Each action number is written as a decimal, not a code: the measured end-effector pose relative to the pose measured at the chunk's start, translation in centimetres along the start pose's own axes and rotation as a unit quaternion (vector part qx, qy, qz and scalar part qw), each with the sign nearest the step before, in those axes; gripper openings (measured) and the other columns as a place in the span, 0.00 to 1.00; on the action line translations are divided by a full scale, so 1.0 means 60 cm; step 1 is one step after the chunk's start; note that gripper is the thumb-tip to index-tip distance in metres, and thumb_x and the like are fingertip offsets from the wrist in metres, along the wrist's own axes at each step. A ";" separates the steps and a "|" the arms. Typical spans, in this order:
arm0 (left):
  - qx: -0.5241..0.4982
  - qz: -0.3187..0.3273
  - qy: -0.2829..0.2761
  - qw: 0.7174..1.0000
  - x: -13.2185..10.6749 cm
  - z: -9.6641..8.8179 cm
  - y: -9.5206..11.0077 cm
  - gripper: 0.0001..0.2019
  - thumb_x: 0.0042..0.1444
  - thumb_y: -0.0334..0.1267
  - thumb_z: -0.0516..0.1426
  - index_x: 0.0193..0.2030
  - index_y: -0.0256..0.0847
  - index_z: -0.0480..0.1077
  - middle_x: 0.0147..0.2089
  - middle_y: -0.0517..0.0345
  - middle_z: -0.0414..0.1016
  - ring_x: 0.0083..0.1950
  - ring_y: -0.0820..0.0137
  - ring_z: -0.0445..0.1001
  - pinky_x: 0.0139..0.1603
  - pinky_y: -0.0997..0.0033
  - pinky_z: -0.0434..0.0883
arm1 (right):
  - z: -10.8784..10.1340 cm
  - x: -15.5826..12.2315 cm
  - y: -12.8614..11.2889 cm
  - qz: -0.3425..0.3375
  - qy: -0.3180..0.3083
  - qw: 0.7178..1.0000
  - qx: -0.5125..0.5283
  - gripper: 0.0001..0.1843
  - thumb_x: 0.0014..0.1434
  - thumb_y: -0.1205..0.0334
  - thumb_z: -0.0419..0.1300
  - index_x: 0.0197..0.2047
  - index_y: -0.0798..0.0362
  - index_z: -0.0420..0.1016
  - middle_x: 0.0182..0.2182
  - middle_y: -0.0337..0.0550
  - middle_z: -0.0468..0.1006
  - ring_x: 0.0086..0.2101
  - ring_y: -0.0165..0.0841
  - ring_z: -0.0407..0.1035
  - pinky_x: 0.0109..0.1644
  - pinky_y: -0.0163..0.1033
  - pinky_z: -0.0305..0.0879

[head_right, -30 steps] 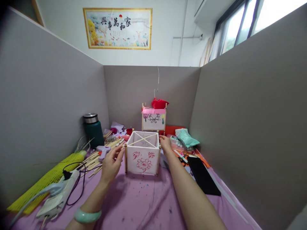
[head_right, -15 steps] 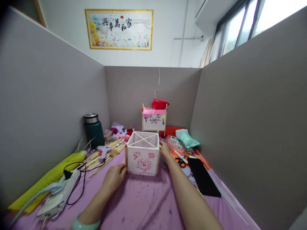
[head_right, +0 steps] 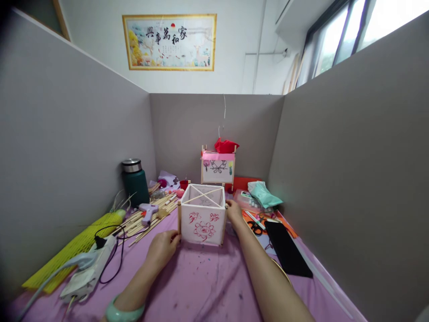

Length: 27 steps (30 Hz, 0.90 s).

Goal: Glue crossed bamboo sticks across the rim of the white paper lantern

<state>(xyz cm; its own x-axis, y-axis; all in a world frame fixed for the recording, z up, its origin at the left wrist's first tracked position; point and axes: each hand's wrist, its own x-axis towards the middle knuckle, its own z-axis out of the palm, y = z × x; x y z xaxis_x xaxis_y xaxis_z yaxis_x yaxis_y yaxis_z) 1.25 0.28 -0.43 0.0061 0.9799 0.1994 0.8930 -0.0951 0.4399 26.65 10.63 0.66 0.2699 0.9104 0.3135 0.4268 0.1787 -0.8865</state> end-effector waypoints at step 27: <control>0.028 -0.014 -0.002 1.000 -0.005 0.001 0.009 0.16 0.60 0.43 0.49 0.37 0.42 0.77 0.39 0.49 0.80 0.42 0.65 0.76 0.40 0.71 0.63 | -0.042 -0.195 0.000 -0.080 -0.149 0.921 -0.351 0.12 0.59 0.60 0.52 0.39 0.53 0.75 0.38 0.49 0.80 0.41 0.40 0.73 0.38 0.36 0.58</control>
<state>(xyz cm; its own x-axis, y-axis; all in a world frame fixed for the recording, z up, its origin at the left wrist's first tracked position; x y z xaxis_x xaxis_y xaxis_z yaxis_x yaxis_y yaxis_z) 1.74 -0.04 -0.32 -0.0176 0.9828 0.1840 0.9165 -0.0578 0.3960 25.65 -0.94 -2.16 -0.0492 0.9743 0.2196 0.9217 0.1289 -0.3657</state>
